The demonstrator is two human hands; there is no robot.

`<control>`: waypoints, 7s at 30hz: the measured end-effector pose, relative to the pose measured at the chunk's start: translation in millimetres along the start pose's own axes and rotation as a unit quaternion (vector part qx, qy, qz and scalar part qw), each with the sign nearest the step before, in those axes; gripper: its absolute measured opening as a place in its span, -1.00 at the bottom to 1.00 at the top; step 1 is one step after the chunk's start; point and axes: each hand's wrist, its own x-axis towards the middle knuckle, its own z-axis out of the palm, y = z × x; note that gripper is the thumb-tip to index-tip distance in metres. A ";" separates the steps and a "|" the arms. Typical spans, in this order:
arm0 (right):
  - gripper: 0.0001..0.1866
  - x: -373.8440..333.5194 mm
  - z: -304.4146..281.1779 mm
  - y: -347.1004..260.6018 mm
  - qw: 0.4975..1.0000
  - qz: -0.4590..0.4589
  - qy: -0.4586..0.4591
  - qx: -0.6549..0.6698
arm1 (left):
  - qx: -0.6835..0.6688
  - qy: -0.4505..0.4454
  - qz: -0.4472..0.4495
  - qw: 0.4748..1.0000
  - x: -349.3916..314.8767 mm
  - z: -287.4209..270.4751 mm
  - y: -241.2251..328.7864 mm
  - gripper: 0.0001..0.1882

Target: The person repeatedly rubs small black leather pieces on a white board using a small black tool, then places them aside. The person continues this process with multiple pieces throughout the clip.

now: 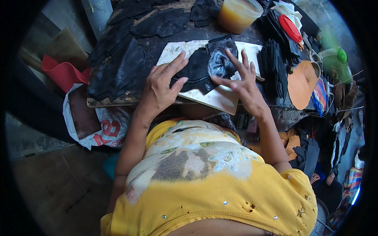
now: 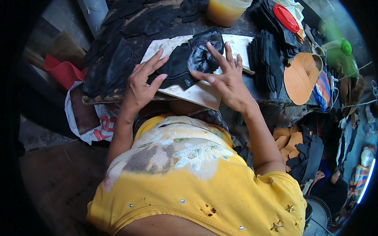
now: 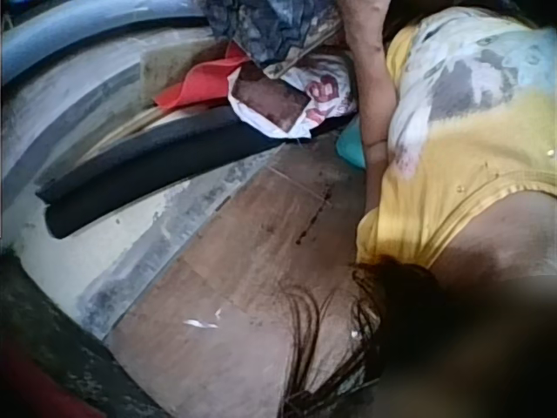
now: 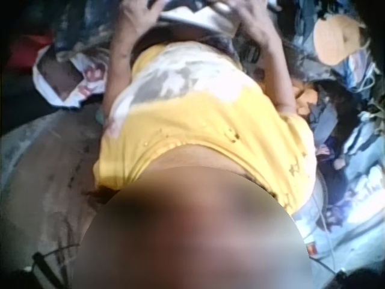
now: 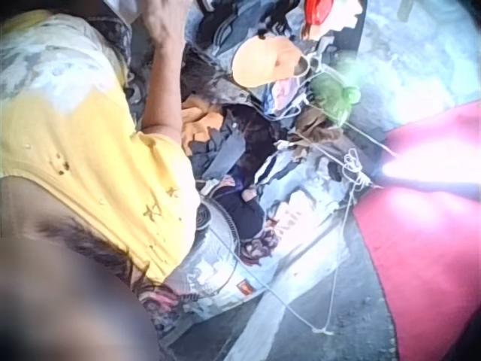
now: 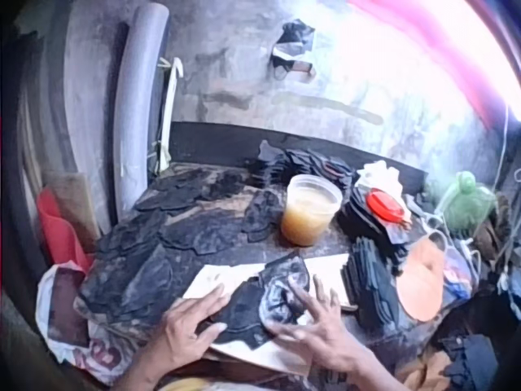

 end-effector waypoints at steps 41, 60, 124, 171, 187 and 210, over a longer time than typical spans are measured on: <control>-0.18 48.2 31.0 -28.5 0.952 -0.022 0.081 -0.295 | 0.043 0.043 -0.023 0.998 -14.3 13.0 2.1 -0.16; -0.57 24.9 29.9 -48.1 0.980 -0.112 0.018 -0.166 | 0.012 0.019 -0.024 0.999 -19.2 -2.4 3.3 -0.29; -0.46 61.5 7.2 42.4 0.972 0.078 0.106 -0.197 | 0.161 0.102 -0.161 0.968 112.8 -61.7 -108.3 -0.74; -0.40 23.9 -7.0 51.8 0.987 -0.020 0.082 -0.134 | 0.083 0.024 0.041 0.995 -1.0 11.9 14.4 -0.59; -0.41 27.4 -6.8 56.1 0.976 -0.032 0.030 -0.213 | 0.092 0.025 0.055 0.994 -3.4 11.9 12.1 -0.59; -0.51 11.9 22.5 18.2 0.960 0.042 0.102 -0.257 | 0.046 0.019 0.040 0.998 -7.9 5.4 12.8 -0.68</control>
